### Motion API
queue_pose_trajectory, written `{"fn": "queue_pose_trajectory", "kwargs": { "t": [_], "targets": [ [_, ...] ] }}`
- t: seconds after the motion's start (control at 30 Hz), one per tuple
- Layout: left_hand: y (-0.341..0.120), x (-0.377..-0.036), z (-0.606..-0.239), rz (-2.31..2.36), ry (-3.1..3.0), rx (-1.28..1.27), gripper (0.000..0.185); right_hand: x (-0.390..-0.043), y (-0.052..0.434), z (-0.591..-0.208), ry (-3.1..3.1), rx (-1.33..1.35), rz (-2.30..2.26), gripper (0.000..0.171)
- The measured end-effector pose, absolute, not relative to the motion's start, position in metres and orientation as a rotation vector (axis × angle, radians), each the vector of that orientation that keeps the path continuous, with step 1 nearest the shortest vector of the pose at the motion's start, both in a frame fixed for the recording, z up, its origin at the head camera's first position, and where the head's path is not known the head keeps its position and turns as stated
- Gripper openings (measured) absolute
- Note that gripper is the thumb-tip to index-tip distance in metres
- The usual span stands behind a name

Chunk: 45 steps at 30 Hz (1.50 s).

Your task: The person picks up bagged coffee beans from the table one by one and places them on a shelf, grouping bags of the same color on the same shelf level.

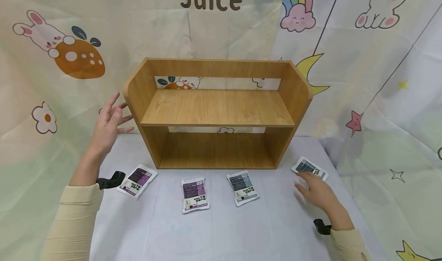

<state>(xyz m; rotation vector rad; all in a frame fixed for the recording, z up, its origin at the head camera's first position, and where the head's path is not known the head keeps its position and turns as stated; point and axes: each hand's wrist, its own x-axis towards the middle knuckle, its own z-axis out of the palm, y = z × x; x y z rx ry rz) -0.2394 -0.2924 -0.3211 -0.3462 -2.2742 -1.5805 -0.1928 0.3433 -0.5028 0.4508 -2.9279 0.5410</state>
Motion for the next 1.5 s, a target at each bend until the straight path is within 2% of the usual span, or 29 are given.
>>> {"fn": "queue_pose_trajectory", "kwargs": {
  "t": [0.23, 0.63, 1.07, 1.5],
  "targets": [
    [-0.290, -0.260, -0.299, -1.635, -2.294, -0.384, 0.056, -0.199, 0.348, -0.498, -2.969, 0.413, 0.545, 0.041],
    [-0.289, -0.275, -0.274, -1.578, -2.431, -0.336, 0.056, -0.226, 0.368, -0.495, -2.967, 0.470, 0.635, 0.036],
    [-0.290, -0.287, -0.263, -1.461, -2.513, -0.352, 0.055, -0.258, 0.402, -0.491, -3.053, 0.288, 0.831, 0.060],
    [-0.291, -0.300, -0.263, -1.406, -2.536, -0.350, 0.055, -0.281, 0.431, -0.520, -3.171, 0.135, 0.992, 0.070]
  ]
}}
